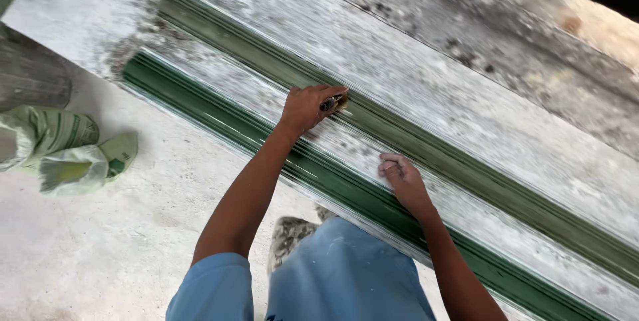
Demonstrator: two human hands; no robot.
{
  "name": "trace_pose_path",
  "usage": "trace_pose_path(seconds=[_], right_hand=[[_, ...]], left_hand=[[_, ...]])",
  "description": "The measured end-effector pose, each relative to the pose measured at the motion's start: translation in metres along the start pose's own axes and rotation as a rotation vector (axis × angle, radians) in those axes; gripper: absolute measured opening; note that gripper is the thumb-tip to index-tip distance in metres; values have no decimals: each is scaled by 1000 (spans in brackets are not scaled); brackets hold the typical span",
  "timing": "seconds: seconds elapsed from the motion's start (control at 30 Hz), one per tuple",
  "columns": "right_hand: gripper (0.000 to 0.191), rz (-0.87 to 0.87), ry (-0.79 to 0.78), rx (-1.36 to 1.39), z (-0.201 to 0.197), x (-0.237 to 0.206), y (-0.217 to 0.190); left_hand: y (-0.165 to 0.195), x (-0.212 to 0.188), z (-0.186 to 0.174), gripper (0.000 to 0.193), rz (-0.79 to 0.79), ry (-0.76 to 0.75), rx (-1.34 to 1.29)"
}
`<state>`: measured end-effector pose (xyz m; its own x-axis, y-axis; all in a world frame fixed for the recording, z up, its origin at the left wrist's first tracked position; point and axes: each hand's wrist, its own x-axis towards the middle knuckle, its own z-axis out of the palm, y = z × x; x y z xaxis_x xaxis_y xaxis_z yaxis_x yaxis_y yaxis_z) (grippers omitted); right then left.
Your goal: The person scrapes dried plaster residue off a flat board with an orange sponge, then uses a wide brush to apply green paint along the grooves of long decorative molding strips. They then scoop white plaster pieces into a terracotta pot, wipe the pot's rim, and carry it across the workshop.
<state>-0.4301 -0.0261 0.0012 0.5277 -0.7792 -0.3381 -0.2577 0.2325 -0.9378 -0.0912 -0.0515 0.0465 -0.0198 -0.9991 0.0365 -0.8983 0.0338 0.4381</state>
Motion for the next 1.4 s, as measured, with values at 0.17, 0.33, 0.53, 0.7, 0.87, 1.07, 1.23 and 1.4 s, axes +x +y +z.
trace_pose_path(seconds=[0.17, 0.33, 0.53, 0.7, 0.87, 1.07, 1.23, 1.4], right_hand=[[35, -7, -37, -251, 69, 49, -53], [44, 139, 100, -602, 138, 93, -69], [49, 399, 366, -947, 195, 133, -59], [65, 672, 315, -1173, 193, 144, -49], [78, 882, 532, -1061, 183, 129, -54], [91, 772, 659, -1009, 182, 120, -57], [92, 717, 684, -1093, 186, 119, -47], [84, 744, 699, -1123, 186, 113, -35]], left_hand=[[-116, 1, -59, 61, 54, 75, 59], [-231, 7, -102, 69, 52, 11, 70], [-339, 10, -159, 75, 219, 39, 92], [-405, 21, -203, 71, 226, -72, 52], [-449, 31, -238, 53, 249, -51, -15], [-470, 63, -267, 40, 74, -116, -142], [-436, 94, -217, 36, 191, -165, -266], [-359, 105, -147, 32, 401, -164, -522]])
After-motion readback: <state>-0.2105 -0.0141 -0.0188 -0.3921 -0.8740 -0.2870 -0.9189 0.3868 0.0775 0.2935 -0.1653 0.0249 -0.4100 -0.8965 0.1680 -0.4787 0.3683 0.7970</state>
